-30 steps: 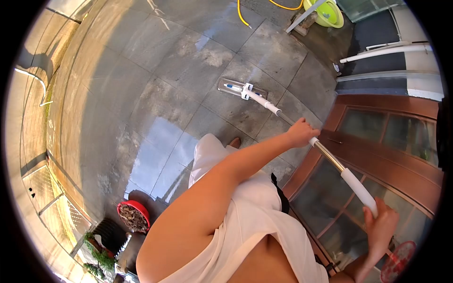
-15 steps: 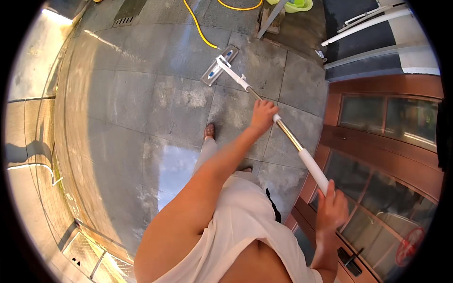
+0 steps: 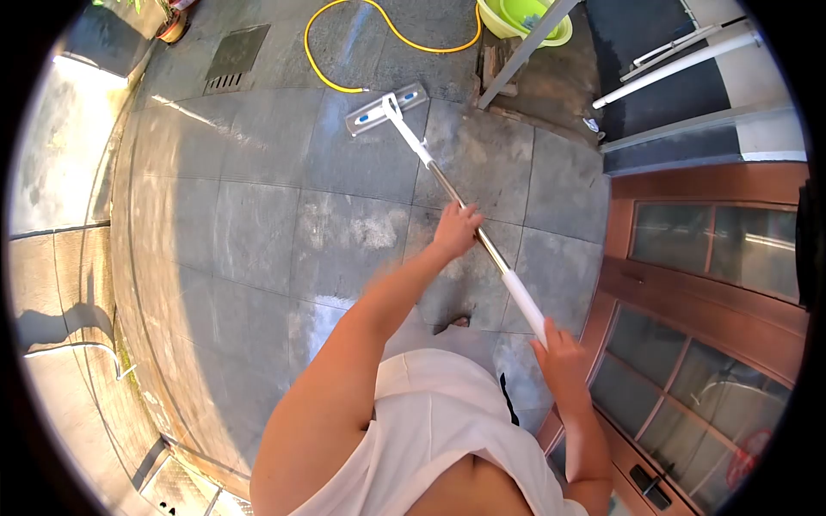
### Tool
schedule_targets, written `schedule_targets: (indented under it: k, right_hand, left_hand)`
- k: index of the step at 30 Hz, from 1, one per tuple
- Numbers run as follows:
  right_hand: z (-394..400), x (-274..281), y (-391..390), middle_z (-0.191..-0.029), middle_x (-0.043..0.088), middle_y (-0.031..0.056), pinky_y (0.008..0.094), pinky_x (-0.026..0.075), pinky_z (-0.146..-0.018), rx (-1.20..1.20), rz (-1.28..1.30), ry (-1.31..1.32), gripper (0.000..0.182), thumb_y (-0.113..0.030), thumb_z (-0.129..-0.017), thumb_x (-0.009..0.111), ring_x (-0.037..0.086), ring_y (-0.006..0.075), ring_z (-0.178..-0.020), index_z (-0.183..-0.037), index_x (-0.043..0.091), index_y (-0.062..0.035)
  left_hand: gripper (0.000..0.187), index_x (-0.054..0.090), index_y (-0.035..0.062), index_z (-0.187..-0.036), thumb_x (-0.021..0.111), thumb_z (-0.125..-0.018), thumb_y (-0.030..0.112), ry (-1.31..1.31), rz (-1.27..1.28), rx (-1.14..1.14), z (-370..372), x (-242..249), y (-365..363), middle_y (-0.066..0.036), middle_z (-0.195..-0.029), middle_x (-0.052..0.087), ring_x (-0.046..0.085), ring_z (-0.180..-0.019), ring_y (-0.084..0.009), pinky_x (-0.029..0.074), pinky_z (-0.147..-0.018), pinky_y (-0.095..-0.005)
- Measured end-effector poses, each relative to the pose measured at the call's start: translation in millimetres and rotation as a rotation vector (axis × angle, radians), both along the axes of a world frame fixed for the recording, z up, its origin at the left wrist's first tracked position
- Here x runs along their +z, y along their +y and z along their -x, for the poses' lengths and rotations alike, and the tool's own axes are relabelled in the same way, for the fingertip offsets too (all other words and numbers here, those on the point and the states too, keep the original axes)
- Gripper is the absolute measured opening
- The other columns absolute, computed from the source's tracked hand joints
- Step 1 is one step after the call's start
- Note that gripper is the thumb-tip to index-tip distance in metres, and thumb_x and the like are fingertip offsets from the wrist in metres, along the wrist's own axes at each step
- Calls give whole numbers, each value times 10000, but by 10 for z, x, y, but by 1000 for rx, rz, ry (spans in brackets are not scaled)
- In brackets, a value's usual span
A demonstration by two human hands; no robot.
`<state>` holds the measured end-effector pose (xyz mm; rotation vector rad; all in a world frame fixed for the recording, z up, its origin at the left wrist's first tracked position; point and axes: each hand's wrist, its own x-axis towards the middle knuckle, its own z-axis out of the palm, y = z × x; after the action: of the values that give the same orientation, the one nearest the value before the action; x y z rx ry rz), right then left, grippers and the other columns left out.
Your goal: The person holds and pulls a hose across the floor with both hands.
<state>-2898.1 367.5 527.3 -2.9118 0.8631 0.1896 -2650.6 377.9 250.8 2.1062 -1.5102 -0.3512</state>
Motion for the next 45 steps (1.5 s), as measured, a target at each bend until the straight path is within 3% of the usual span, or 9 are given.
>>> schedule_targets:
  k: [6,13,18,23,28,30,34,42,45]
  right_hand:
    - [350,542,-21,-741,575,104,393,501,-600,-386,-230,-137,387,-182,-706,769,618,290,-662,-1054,645,-70]
    - [-389,12,-560,-725,547,86,379,489,-551,-127,-39,-70,354,-144,-724,731,589,278,-609,-1056,638,-58]
    - [-1465,-785,-1372,-669,512,45,303,467,-434,158,99,-114,336,-149,-766,667,570,176,-526,-1082,631,-42]
    - [-2174,-1092,-1878,-715,526,66,333,476,-487,210,-13,-121,491,-216,-726,740,584,214,-577,-1154,593,-24]
    - [-2104,-242,-2333,-726,542,57,318,493,-504,242,-116,-138,485,-219,-728,743,596,215,-580,-1154,596,-40]
    - [-1955,233,-2409,-749,545,73,338,490,-517,192,-178,-21,469,-207,-722,750,602,239,-614,-1145,607,-63]
    - [-2052,814,-2362,-741,522,87,381,450,-487,35,-228,-71,410,-170,-728,729,564,260,-562,-1115,628,-79]
    - [-3526,485,-2188,-617,471,27,327,378,-352,192,103,-160,335,-149,-742,657,504,176,-420,-1076,651,-114]
    - [-4241,171,-2235,-644,509,30,315,450,-399,198,75,-201,307,-134,-750,634,564,175,-475,-1054,641,-95]
  left_hand:
    - [272,598,157,-902,741,-675,199,192,1,-280,341,372,4,-22,-1000,598,534,-1051,-227,405,-899,-425]
    - [302,592,148,-935,739,-672,174,160,-176,-92,-443,21,-573,-12,-1012,595,525,-1114,-242,444,-850,-419]
    - [453,535,154,-1132,709,-715,153,124,-124,126,-1621,-263,-977,-81,-1335,458,416,-1281,-279,487,-911,-432]
    - [400,563,166,-1135,681,-754,195,-75,-398,195,-2338,-387,-1483,-88,-1316,483,435,-1256,-308,472,-920,-458]
    - [313,575,96,-917,727,-643,106,-88,-129,40,-2164,-15,-1721,-103,-1192,582,494,-1173,-345,414,-997,-430]
    - [199,571,97,-798,691,-641,81,41,57,-5,-1949,240,-1750,-88,-1011,614,526,-1091,-348,444,-920,-420]
    - [203,560,110,-789,688,-636,73,160,95,-49,-1799,603,-1803,-45,-905,592,539,-999,-256,401,-908,-406]
    - [137,613,137,-851,681,-732,138,127,91,108,-3294,647,-1811,-28,-875,601,578,-967,-262,446,-791,-419]
    - [155,635,140,-883,688,-737,140,99,65,177,-4062,406,-1850,-38,-901,613,588,-970,-279,485,-755,-453]
